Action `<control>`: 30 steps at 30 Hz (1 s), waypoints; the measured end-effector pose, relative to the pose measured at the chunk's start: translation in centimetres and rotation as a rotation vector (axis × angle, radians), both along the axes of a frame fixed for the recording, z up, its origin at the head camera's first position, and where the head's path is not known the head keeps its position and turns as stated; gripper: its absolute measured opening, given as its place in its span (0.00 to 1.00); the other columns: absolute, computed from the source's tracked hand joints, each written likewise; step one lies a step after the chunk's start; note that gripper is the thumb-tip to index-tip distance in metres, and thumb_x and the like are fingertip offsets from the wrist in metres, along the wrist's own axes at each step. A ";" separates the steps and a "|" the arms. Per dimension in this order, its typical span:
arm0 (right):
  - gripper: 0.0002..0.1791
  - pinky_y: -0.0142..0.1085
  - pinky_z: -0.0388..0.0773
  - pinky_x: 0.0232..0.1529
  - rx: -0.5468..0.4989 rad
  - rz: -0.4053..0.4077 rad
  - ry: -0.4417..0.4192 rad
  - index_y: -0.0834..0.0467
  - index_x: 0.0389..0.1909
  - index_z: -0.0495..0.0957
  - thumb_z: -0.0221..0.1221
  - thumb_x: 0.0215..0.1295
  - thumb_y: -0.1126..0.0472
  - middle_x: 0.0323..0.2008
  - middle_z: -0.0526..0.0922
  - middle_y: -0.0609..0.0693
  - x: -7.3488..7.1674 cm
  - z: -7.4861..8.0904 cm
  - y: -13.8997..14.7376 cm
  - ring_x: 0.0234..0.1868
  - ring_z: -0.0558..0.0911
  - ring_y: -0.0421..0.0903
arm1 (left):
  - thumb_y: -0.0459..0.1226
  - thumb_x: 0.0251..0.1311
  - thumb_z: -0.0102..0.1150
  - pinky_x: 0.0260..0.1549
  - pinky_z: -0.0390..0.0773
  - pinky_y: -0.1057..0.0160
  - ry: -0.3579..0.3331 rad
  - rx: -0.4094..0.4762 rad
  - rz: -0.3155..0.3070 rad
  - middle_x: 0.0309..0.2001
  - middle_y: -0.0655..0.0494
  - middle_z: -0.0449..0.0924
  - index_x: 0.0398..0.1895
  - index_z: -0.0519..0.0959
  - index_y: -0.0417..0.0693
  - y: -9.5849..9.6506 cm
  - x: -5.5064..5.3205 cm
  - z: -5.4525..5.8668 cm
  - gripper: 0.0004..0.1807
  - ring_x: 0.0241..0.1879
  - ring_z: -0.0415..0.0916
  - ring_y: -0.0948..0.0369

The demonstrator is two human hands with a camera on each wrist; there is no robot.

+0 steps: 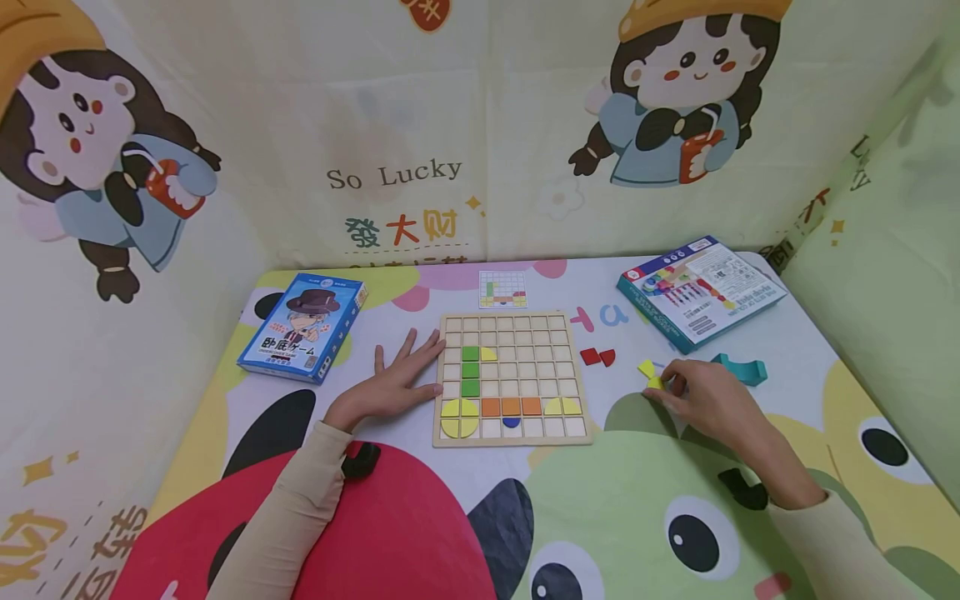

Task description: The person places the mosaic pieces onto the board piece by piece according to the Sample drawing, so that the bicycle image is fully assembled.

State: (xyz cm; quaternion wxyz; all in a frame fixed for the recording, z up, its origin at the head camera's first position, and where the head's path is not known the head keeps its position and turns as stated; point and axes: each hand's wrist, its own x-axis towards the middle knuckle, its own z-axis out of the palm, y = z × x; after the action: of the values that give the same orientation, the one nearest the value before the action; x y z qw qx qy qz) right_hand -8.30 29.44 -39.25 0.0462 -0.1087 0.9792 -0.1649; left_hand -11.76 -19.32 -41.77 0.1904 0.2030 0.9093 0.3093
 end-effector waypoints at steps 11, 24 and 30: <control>0.20 0.31 0.74 0.27 -0.006 -0.001 -0.008 0.62 0.42 0.86 0.74 0.64 0.49 0.27 0.85 0.48 -0.1 -0.1 0.2 0.27 0.77 0.42 | 0.50 0.74 0.59 0.73 0.14 0.23 0.003 -0.012 0.003 0.89 0.53 0.37 0.88 0.47 0.58 0.0 0.0 0.0 0.46 0.87 0.20 0.42; 0.18 0.33 0.73 0.28 -0.006 -0.008 -0.051 0.63 0.45 0.85 0.72 0.66 0.52 0.28 0.84 0.48 -0.1 -0.1 0.1 0.28 0.76 0.43 | 0.51 0.74 0.59 0.73 0.13 0.24 0.007 -0.006 -0.002 0.89 0.53 0.37 0.88 0.47 0.58 -0.1 -0.1 -0.1 0.46 0.87 0.20 0.42; 0.19 0.33 0.73 0.30 -0.003 0.008 -0.067 0.64 0.48 0.84 0.73 0.65 0.54 0.29 0.83 0.48 0.1 0.0 0.3 0.30 0.76 0.44 | 0.51 0.74 0.59 0.73 0.13 0.24 0.006 -0.005 -0.004 0.89 0.53 0.37 0.88 0.47 0.58 0.0 0.0 -0.1 0.46 0.87 0.19 0.42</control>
State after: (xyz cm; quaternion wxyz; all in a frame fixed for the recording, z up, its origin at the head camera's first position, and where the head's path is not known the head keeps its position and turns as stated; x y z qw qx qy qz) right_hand -8.24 29.74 -39.23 0.0794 -0.1072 0.9764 -0.1699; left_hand -11.78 -19.29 -41.90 0.1889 0.2050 0.9103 0.3059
